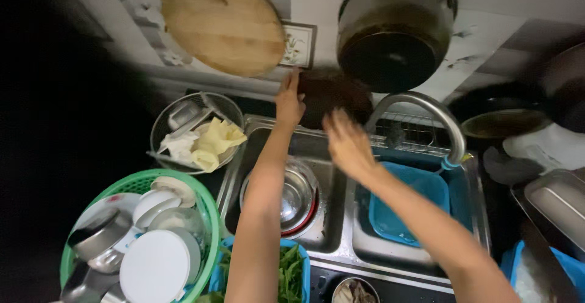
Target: The person chops shallots and garlic on a round wooden cutting board, scrapes the pieces into a small plate using a knife, and then washes the cutting board in the sink.
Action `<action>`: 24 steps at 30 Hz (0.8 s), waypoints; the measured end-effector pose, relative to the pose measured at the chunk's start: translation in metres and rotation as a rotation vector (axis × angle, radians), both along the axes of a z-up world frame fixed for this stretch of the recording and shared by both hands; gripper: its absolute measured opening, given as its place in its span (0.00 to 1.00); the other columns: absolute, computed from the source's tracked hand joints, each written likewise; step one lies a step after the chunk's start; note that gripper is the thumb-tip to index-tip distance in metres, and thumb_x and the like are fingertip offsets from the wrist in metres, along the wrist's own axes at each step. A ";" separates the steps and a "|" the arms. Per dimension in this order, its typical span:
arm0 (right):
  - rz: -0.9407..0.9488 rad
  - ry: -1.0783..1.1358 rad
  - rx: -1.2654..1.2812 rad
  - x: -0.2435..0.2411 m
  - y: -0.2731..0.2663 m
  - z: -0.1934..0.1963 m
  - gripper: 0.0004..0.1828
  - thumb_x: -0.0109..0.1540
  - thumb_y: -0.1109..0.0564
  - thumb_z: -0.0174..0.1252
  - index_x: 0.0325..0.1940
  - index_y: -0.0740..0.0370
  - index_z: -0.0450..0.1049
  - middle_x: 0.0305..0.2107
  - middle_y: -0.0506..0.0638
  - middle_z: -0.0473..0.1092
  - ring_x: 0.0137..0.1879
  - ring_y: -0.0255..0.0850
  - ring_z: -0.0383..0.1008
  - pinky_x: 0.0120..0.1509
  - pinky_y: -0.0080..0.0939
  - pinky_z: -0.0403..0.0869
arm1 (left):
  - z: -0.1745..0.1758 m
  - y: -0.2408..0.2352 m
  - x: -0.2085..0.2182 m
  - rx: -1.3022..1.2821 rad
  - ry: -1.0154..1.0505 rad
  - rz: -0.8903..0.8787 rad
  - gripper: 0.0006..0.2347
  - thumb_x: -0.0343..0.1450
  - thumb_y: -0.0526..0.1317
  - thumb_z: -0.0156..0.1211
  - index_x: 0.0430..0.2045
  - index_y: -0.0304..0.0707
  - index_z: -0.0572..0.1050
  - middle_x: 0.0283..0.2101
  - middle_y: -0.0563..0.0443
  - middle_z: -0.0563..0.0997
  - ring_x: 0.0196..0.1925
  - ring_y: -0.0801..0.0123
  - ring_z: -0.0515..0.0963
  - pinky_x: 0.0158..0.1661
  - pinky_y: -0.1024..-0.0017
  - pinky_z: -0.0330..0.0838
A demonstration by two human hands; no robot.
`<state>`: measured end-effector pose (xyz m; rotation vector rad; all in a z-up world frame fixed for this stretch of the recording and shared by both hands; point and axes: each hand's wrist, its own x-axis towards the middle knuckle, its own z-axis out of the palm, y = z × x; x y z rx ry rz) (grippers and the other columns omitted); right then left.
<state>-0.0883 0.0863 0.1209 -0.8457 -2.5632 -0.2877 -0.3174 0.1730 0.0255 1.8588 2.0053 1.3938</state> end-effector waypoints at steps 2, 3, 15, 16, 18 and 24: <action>0.079 0.101 -0.316 0.013 -0.038 0.005 0.28 0.55 0.60 0.59 0.60 0.62 0.71 0.57 0.61 0.68 0.57 0.58 0.74 0.49 0.53 0.80 | -0.015 0.016 0.008 0.039 0.047 0.017 0.44 0.60 0.26 0.63 0.73 0.28 0.46 0.68 0.24 0.62 0.69 0.32 0.63 0.67 0.49 0.61; 0.075 0.113 -0.481 0.020 -0.058 0.007 0.20 0.60 0.60 0.58 0.57 0.59 0.75 0.54 0.56 0.72 0.50 0.55 0.78 0.46 0.51 0.80 | -0.022 0.023 0.011 0.033 0.045 0.005 0.44 0.60 0.26 0.63 0.73 0.28 0.46 0.68 0.24 0.62 0.69 0.32 0.63 0.67 0.49 0.61; -0.267 0.376 -0.836 0.165 -0.164 -0.001 0.12 0.59 0.59 0.59 0.45 0.60 0.82 0.41 0.54 0.80 0.41 0.53 0.82 0.42 0.45 0.80 | 0.013 0.022 0.043 -0.175 -0.043 0.196 0.56 0.62 0.52 0.78 0.73 0.32 0.35 0.71 0.16 0.43 0.74 0.25 0.50 0.70 0.39 0.51; -0.327 0.391 -0.872 0.176 -0.167 -0.002 0.11 0.59 0.59 0.59 0.44 0.60 0.82 0.41 0.54 0.80 0.40 0.50 0.83 0.40 0.42 0.82 | 0.012 0.021 0.044 -0.151 -0.027 0.208 0.55 0.64 0.52 0.78 0.72 0.30 0.35 0.71 0.15 0.42 0.74 0.24 0.48 0.69 0.40 0.50; -0.408 0.385 -0.889 0.195 -0.171 0.000 0.12 0.60 0.59 0.59 0.46 0.59 0.82 0.40 0.55 0.80 0.39 0.49 0.83 0.40 0.41 0.81 | 0.003 0.016 0.040 -0.154 0.001 0.211 0.54 0.66 0.51 0.78 0.72 0.28 0.35 0.71 0.15 0.42 0.73 0.23 0.47 0.67 0.40 0.50; -0.564 0.783 -0.892 0.226 -0.180 -0.018 0.11 0.65 0.58 0.60 0.51 0.57 0.81 0.40 0.54 0.82 0.42 0.47 0.84 0.41 0.41 0.79 | -0.039 0.001 0.023 -0.161 0.032 0.097 0.55 0.65 0.47 0.80 0.72 0.22 0.33 0.74 0.15 0.38 0.77 0.27 0.42 0.75 0.48 0.41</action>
